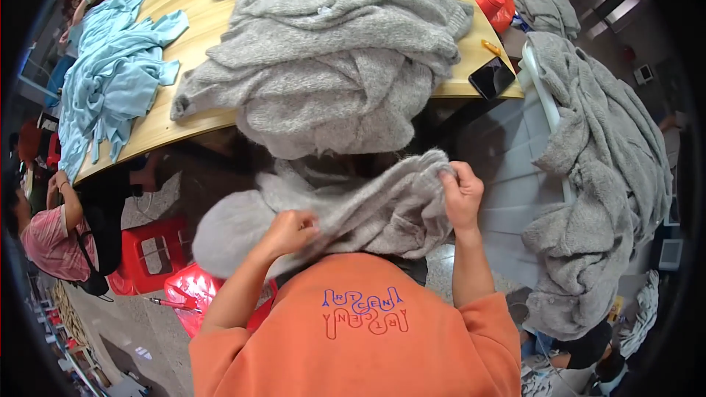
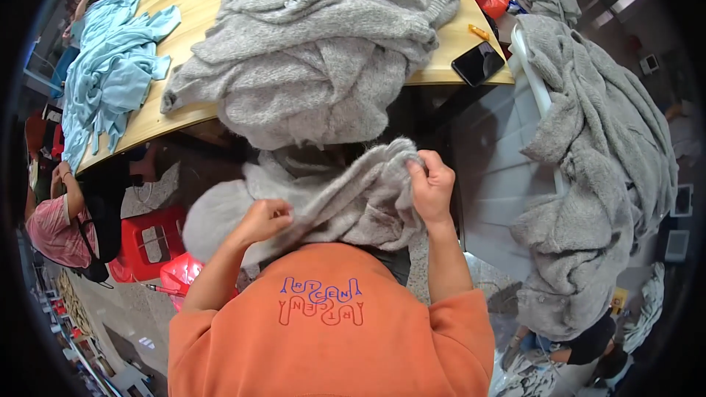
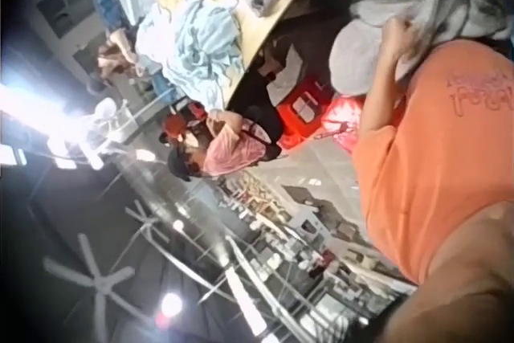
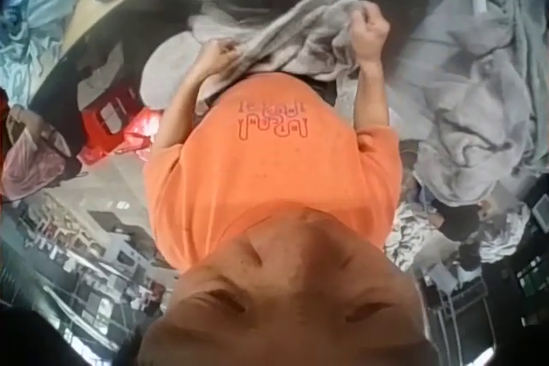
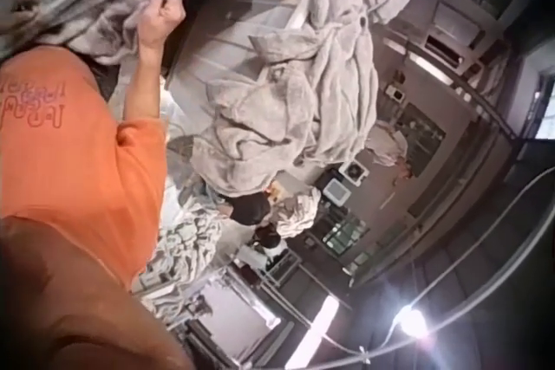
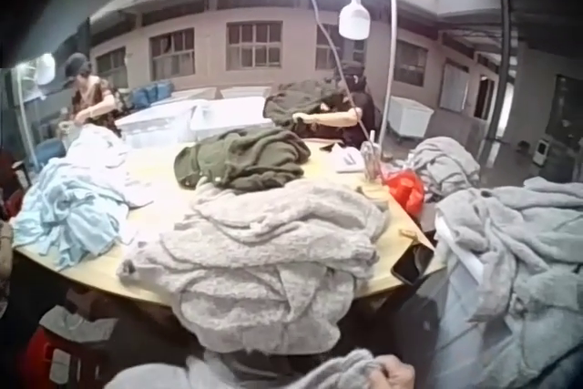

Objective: The worker is inspecting pieces of grey fleece fabric, picking off lint or loose threads with their fingers and organizing the pieces.

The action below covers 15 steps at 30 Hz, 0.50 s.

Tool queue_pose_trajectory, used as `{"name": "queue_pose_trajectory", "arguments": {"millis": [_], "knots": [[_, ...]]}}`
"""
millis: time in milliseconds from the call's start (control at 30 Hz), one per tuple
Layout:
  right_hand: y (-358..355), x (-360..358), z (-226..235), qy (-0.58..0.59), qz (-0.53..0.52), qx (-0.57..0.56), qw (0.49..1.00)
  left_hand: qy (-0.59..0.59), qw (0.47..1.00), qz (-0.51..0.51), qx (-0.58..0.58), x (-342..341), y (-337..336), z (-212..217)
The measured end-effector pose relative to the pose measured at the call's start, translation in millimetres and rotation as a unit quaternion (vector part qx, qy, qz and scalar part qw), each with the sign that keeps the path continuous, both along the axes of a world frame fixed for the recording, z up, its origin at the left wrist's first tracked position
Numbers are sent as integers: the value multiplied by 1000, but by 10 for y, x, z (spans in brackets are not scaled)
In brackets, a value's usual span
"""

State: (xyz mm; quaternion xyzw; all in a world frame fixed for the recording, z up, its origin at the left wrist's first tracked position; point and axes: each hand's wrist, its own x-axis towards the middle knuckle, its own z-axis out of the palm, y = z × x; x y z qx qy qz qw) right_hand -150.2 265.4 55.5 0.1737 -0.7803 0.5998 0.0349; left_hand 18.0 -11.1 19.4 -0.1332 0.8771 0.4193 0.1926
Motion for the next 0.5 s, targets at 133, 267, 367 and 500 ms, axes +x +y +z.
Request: {"name": "queue_pose_trajectory", "arguments": {"millis": [133,267,367,500], "knots": [[108,40,-74,-63,65,-90,992,207,978,1,-14,-431,146,91],[128,2,0,-83,66,-84,991,326,942,-68,41,-765,584,287],[100,15,9,-118,46,-98,987,377,926,-33,-5,-888,765,284],[44,2,-40,-101,39,-58,992,307,939,85,128,-925,625,154]]}}
